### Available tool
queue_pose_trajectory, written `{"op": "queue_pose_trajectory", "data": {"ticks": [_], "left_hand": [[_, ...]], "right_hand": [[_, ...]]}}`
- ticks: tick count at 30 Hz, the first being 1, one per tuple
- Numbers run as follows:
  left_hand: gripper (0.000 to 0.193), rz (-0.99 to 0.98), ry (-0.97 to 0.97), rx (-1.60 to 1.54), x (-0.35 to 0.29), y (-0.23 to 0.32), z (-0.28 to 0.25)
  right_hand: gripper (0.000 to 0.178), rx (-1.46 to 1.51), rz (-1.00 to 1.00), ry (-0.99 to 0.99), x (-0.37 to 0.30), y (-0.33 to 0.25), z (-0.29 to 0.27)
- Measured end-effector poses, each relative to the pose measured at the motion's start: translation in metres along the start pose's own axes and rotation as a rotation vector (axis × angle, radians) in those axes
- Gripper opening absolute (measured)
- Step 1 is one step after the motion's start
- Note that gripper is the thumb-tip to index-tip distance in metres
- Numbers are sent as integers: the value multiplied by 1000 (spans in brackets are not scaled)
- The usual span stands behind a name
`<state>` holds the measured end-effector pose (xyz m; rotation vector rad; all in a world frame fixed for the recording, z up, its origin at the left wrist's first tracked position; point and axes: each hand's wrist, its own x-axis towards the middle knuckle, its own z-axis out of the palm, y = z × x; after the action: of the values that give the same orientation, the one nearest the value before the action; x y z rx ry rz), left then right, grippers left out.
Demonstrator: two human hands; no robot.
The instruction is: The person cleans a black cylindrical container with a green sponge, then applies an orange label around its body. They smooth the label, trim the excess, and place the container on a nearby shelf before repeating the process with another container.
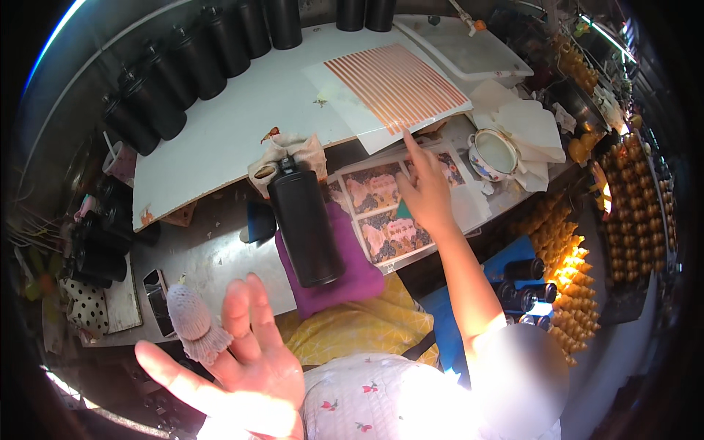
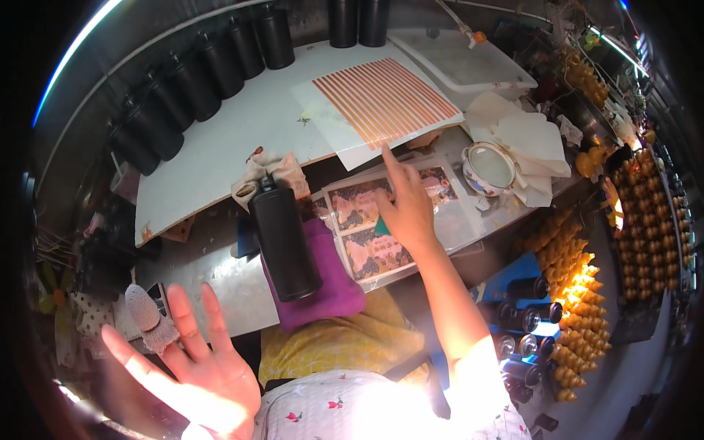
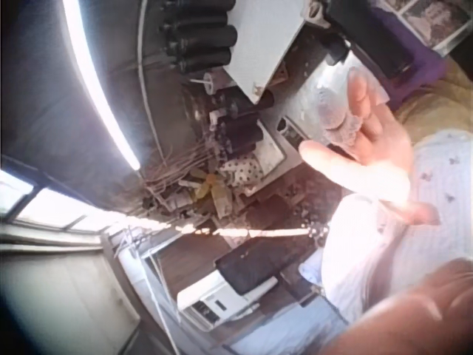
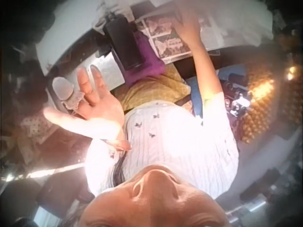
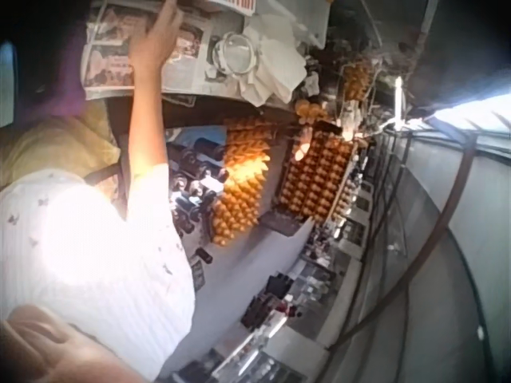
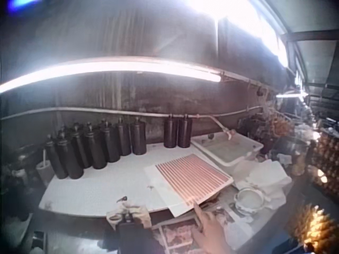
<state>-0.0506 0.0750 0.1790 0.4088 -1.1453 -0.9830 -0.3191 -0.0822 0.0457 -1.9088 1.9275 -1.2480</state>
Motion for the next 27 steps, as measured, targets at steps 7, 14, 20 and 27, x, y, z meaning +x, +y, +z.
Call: {"op": "queue_pose_trajectory", "data": {"ticks": [7, 14, 20, 27], "left_hand": [[130, 180, -62, 574, 2, -46, -74], [130, -385, -389, 1063, -15, -93, -106], [124, -330, -416, 1143, -31, -134, -115], [119, -372, -430, 1035, -22, -146, -114]], "right_hand": [[62, -94, -68, 46, -6, 6, 9], [43, -143, 165, 180, -52, 63, -14], [53, 79, 177, -40, -15, 35, -28], [65, -100, 42, 68, -3, -3, 24]]}}
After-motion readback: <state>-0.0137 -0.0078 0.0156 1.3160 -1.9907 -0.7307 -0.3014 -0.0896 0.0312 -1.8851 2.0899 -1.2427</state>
